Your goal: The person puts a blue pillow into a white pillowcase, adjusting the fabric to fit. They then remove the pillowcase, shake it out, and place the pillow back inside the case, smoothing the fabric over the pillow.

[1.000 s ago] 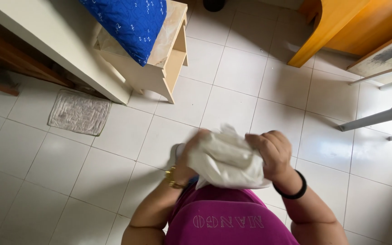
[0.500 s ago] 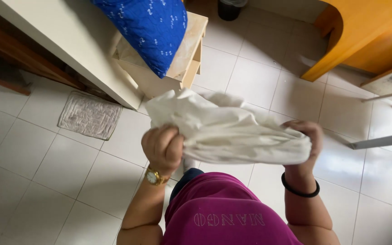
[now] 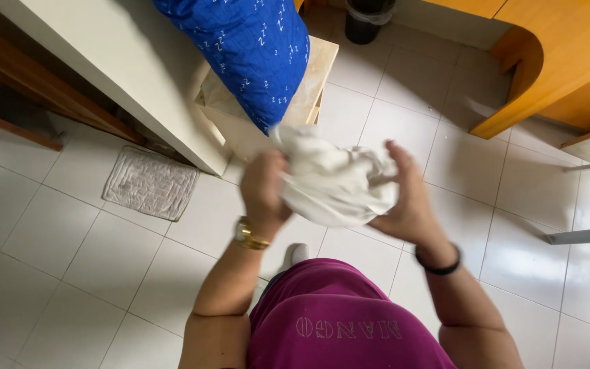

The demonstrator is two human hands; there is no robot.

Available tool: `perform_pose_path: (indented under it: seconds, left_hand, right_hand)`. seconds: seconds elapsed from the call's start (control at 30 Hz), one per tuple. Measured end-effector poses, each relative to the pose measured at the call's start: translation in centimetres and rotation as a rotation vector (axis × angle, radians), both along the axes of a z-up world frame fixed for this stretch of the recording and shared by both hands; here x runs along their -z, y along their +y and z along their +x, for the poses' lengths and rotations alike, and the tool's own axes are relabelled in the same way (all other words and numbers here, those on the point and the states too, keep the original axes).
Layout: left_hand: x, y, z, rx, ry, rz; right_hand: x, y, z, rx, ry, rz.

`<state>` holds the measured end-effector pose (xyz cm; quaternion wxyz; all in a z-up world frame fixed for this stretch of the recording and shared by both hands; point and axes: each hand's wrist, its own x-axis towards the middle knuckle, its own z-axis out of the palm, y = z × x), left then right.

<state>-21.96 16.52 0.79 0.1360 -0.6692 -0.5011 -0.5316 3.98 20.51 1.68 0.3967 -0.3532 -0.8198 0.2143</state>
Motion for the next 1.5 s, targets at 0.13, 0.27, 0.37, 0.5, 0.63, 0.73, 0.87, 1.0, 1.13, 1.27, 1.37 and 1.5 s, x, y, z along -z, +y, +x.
perform_pose_path:
  seconds: [0.13,0.27,0.37,0.5,0.63,0.73,0.87,1.0,1.13,1.27,1.37,1.5]
  left_hand:
    - [-0.6,-1.0,2.4,0.036,0.323,0.198]
    - [3.9,1.4,-2.7,-0.162,0.496,0.046]
    - [1.5,0.6,-4.3,-0.219,0.417,0.147]
    - [-3.3,-1.1,-4.0,-0.306,0.278,0.283]
    - [-4.5,-1.6,-4.4,0.003,-0.008,0.068]
    - [0.0,-1.2,-5.7,0.162,-0.371,-0.577]
    - [-1.6,0.5,-6.0,0.204,-0.291,-0.574]
    - [-0.3,3.4,-7.7,-0.106,0.246,-0.237]
    - [-1.4,6.2,-8.9,-0.293,0.305,-0.16]
    - [-1.9,9.1,-7.2,-0.302,0.242,-0.035]
    - [-0.5,12.3,-5.7,-0.288,0.226,0.264]
    - [1.4,15.8,-3.3,-0.188,0.157,0.025]
  right_hand:
    - [3.6,0.5,-5.0,-0.035,0.154,0.154]
    - [3.4,2.3,-4.4,0.293,0.011,0.295]
    - [3.0,1.6,-5.2,0.441,-0.144,0.953]
    - [4.3,1.8,-5.9,0.408,-0.012,1.009]
    - [4.4,4.4,-6.5,0.378,0.022,0.799]
    - [3.5,8.0,-7.0,0.402,-0.052,0.684]
    - [3.4,11.3,-5.2,0.427,-0.083,0.659]
    - [4.6,13.6,-3.9,0.495,-0.192,0.658]
    - [6.4,15.5,-3.8,0.481,-0.251,0.665]
    - [6.2,19.9,-3.5,0.483,-0.19,0.544]
    - [4.1,24.2,-2.3,0.485,0.138,0.671]
    - [4.0,29.6,-0.1,0.408,0.658,0.649]
